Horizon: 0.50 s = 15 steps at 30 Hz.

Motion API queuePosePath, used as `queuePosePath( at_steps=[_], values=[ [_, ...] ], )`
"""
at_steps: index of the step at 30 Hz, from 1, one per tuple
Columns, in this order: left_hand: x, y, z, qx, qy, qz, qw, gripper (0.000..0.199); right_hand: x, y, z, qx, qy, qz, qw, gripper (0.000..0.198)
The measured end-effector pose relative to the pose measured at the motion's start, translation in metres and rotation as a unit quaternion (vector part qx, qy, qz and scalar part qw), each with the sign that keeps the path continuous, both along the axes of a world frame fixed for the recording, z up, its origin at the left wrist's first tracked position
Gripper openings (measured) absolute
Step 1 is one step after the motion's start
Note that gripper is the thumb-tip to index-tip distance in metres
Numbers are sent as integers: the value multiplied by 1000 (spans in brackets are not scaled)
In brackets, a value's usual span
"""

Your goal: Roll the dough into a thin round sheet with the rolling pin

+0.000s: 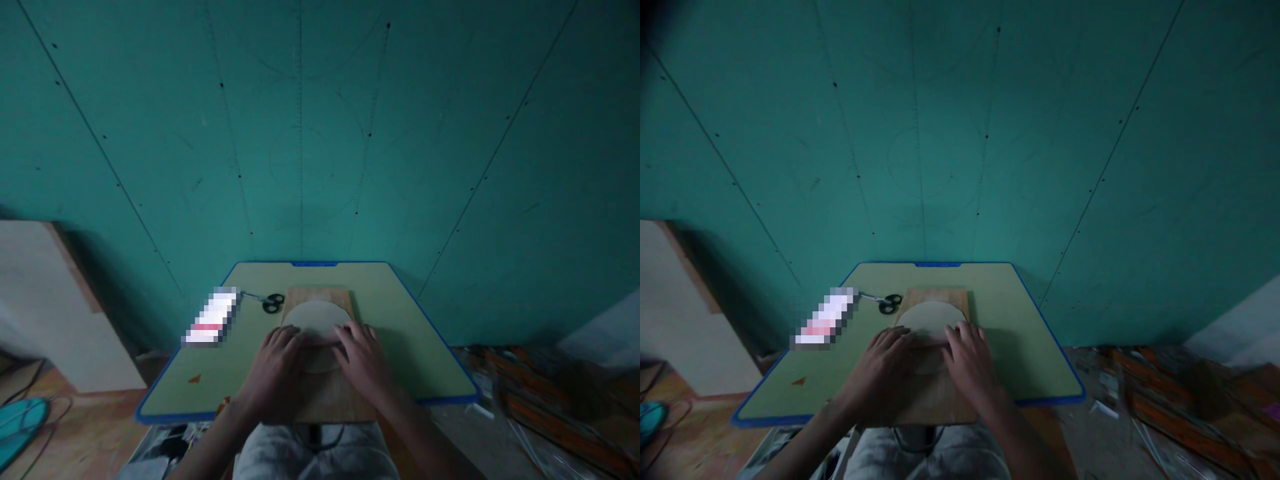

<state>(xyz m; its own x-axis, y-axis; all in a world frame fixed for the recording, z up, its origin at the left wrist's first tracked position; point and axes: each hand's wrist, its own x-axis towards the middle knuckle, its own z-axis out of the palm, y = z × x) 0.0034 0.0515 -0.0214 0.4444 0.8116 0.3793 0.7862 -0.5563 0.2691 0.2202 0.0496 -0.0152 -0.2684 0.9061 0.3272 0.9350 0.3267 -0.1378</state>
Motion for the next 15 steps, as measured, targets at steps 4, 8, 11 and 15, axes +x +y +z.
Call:
queuePosePath(
  at_steps=[4, 8, 11, 15],
  values=[
    [-25, -16, -7, 37, -137, 80, 987, 32, 3, 10, 1, -14, -24, -15, 1000, 17],
    [-44, -41, 0, -153, -134, 180, 962, 47, 31, 5, -9, -23, 70, -85, 994, 18],
    [-42, -54, 5, -273, -44, 191, 942, 57, 55, -12, -21, -45, 201, -100, 973, 23],
    [-29, -61, 5, -295, 34, 187, 936, 54, 65, -42, -32, -95, 366, -85, 922, 38]
  ],
)
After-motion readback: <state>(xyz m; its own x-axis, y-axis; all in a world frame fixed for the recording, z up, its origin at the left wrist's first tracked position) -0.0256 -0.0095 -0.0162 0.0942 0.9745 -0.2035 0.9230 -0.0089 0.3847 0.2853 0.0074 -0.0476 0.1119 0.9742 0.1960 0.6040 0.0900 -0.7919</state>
